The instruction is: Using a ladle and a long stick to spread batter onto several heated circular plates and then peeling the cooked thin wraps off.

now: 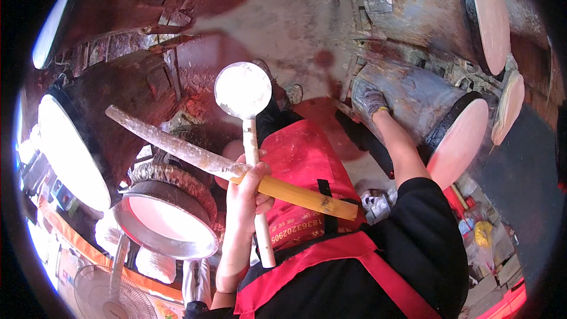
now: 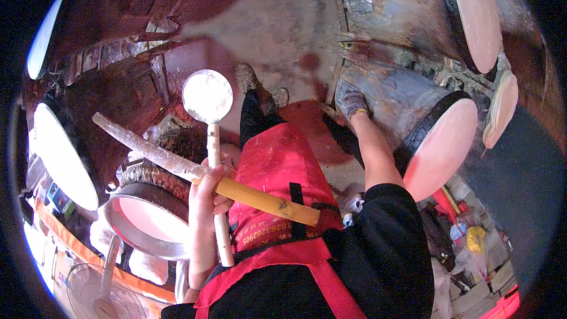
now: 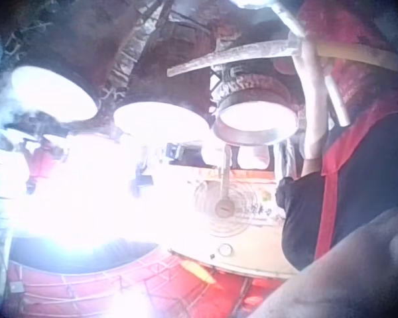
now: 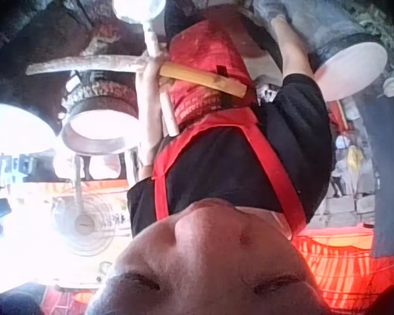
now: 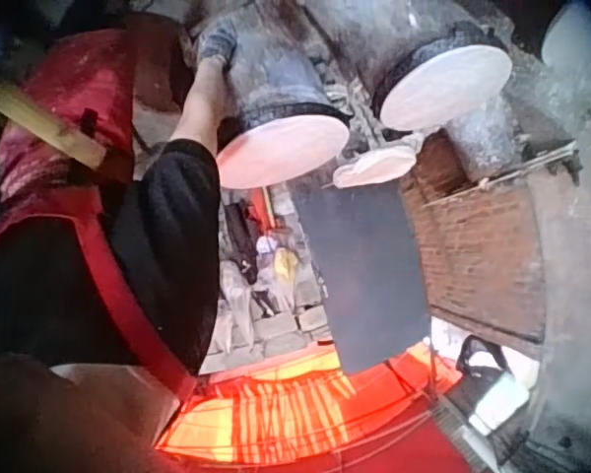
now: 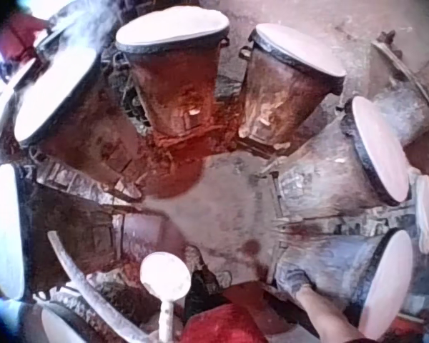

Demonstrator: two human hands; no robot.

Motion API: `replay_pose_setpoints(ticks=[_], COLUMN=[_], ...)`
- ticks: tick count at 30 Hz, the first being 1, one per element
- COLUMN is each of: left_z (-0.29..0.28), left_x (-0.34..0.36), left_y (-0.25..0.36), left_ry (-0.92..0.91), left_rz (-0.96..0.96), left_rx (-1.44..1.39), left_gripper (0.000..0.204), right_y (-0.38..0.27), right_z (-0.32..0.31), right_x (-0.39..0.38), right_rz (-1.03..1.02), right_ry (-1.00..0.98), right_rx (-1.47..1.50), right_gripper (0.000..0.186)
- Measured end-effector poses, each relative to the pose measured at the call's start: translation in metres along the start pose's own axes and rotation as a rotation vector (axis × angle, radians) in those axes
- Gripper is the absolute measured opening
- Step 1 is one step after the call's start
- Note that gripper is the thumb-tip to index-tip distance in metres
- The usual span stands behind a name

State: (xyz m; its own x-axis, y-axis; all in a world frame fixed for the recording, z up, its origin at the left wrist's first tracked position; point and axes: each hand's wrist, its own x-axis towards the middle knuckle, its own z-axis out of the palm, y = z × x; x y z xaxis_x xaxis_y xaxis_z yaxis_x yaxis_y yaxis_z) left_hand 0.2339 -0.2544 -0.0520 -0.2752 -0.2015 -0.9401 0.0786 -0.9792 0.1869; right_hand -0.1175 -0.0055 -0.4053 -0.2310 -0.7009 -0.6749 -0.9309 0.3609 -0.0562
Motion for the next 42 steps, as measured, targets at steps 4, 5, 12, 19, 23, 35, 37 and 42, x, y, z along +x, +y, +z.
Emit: replay_pose_setpoints(ticks=[4, 5, 12, 19, 23, 35, 37, 42], left_z=[0.0, 0.002, 0.009, 0.022, 0.016, 0.037, 0.04, 0.041], left_x=[0.001, 0.0, -0.002, 0.001, -0.004, -0.036, -0.045, -0.072], left_y=[0.002, 0.003, 0.008, 0.012, 0.015, 0.056, 0.075, 0.13], left_ry=[0.001, 0.006, 0.022, -0.03, 0.033, -0.073, -0.06, -0.215], left_rz=[0.002, 0.002, 0.013, 0.004, 0.023, 0.17, 0.258, 0.421], left_rx=[-0.006, 0.0, 0.02, 0.036, 0.019, -0.1, -0.1, -0.229], left_gripper=[0.026, 0.027, 0.027, 0.024, 0.02, 0.021, 0.018, 0.032], right_y=[0.0, -0.001, -0.004, 0.023, -0.051, -0.203, -0.272, -0.33], right_z=[0.003, 0.004, 0.008, 0.022, -0.076, -0.356, -0.471, -0.507], right_x=[-0.005, -0.004, 0.006, -0.002, -0.006, -0.069, -0.111, -0.134], right_rz=[0.101, 0.083, -0.106, 0.055, 0.14, -0.761, -0.979, -0.659], right_ry=[-0.168, -0.06, -0.052, -0.157, -0.372, -0.734, -0.435, 0.055], right_rx=[-0.022, -0.009, -0.333, -0.191, -0.031, 1.381, 0.559, 0.487], right_gripper=[0.05, 0.049, 0.047, 0.048, 0.048, 0.034, 0.068, 0.068])
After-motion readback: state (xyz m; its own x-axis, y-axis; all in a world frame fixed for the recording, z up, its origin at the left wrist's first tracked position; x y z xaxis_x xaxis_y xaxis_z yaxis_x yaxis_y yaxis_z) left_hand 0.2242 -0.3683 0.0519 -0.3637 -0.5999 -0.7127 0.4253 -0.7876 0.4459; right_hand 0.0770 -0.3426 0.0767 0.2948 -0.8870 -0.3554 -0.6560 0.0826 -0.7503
